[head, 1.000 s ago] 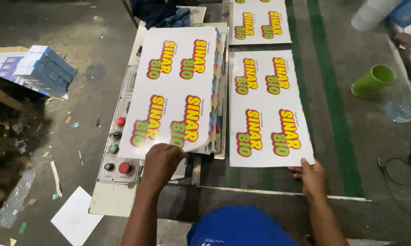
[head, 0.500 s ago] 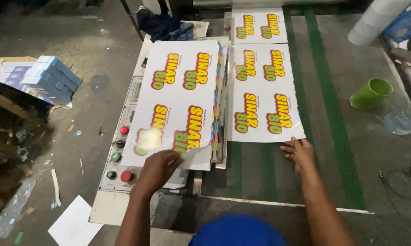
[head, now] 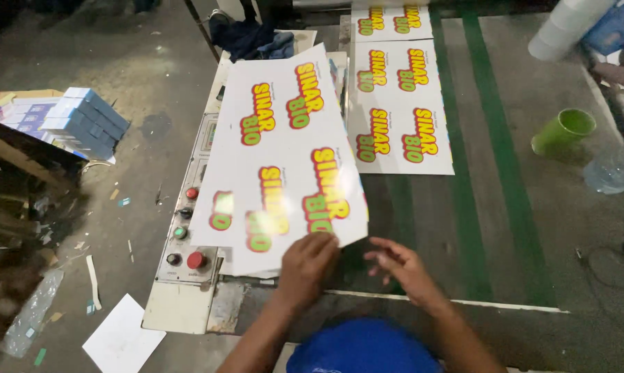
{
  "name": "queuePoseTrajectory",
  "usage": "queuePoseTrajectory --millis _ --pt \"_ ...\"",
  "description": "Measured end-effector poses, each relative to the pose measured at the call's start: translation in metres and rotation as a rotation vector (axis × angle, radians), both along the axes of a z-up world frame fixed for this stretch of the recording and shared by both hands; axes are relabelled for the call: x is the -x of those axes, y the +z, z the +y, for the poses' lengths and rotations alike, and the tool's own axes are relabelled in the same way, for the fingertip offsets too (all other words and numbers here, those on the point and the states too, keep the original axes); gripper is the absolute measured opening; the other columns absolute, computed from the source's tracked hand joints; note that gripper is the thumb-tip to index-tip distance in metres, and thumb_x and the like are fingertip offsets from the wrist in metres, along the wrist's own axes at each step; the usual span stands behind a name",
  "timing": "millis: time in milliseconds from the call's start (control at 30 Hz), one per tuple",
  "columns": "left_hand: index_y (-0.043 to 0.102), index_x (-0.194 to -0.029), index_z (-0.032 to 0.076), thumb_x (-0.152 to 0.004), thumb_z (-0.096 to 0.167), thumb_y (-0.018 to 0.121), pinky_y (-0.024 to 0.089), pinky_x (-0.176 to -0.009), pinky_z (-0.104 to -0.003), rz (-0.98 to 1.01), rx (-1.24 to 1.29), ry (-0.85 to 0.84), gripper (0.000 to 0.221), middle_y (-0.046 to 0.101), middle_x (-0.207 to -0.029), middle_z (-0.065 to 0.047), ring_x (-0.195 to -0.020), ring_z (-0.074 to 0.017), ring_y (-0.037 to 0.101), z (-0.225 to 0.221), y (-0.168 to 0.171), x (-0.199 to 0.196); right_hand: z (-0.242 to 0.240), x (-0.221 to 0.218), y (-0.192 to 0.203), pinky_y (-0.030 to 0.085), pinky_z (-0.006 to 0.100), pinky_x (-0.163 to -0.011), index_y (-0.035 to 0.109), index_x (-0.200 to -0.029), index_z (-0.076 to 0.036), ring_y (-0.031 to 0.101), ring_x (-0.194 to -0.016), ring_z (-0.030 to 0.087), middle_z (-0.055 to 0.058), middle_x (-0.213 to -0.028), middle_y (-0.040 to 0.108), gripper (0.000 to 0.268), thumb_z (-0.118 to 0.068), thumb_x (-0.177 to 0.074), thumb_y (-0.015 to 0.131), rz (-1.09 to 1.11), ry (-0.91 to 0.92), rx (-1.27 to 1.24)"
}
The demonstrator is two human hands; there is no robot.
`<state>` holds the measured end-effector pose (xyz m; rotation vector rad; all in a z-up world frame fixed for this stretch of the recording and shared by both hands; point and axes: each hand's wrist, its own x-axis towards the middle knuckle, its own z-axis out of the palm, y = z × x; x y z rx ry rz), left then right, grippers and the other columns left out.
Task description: The person stands at a printing machine and repeatedly picks up printed sheets from the output tray, stacking them by hand. They then lift the stack, move it to a nearby area, and return to the machine to continue stacking more sheets.
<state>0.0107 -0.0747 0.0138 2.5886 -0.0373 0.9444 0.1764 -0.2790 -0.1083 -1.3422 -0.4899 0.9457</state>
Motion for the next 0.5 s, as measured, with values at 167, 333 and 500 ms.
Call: queuePoseTrajectory --millis 167,333,500 --pt "0.069 -0.111 0.003 -0.087 0.017 0.069 0.050 -0.099 -0.045 0.164 -0.066 -0.123 0.028 0.071 -0.119 -0.013 -0.114 -0.0318 0.066 -0.038 -0.046 -0.009 -0.012 0.014 -0.099 0.057 0.035 -0.064 0.056 -0.129 0.001 0.066 -0.082 0.019 0.012 -0.099 0.064 0.036 -0.024 -0.105 0.065 0.276 -0.102 -0.100" --pt "0.069 -0.111 0.004 -0.090 0.024 0.072 0.045 -0.105 -0.048 0.217 -0.107 -0.217 0.029 0.071 -0.121 -0.014 -0.118 -0.0299 0.065 -0.038 -0.036 -0.006 -0.029 0.011 -0.049 0.051 0.033 -0.052 0.066 -0.113 0.003 0.072 -0.072 0.023 0.016 -0.090 0.074 0.029 -0.020 -0.096 0.063 0.312 -0.211 -0.027" --pt "0.072 -0.116 0.008 -0.088 0.023 0.074 0.045 -0.107 -0.048 0.245 -0.085 0.035 0.032 0.072 -0.124 -0.010 -0.123 -0.0281 0.064 0.018 -0.039 0.001 -0.084 -0.004 -0.071 0.049 0.033 -0.052 0.063 -0.112 -0.001 0.070 -0.072 0.021 0.010 -0.090 0.073 0.020 -0.016 -0.099 0.061 0.311 -0.519 0.028"
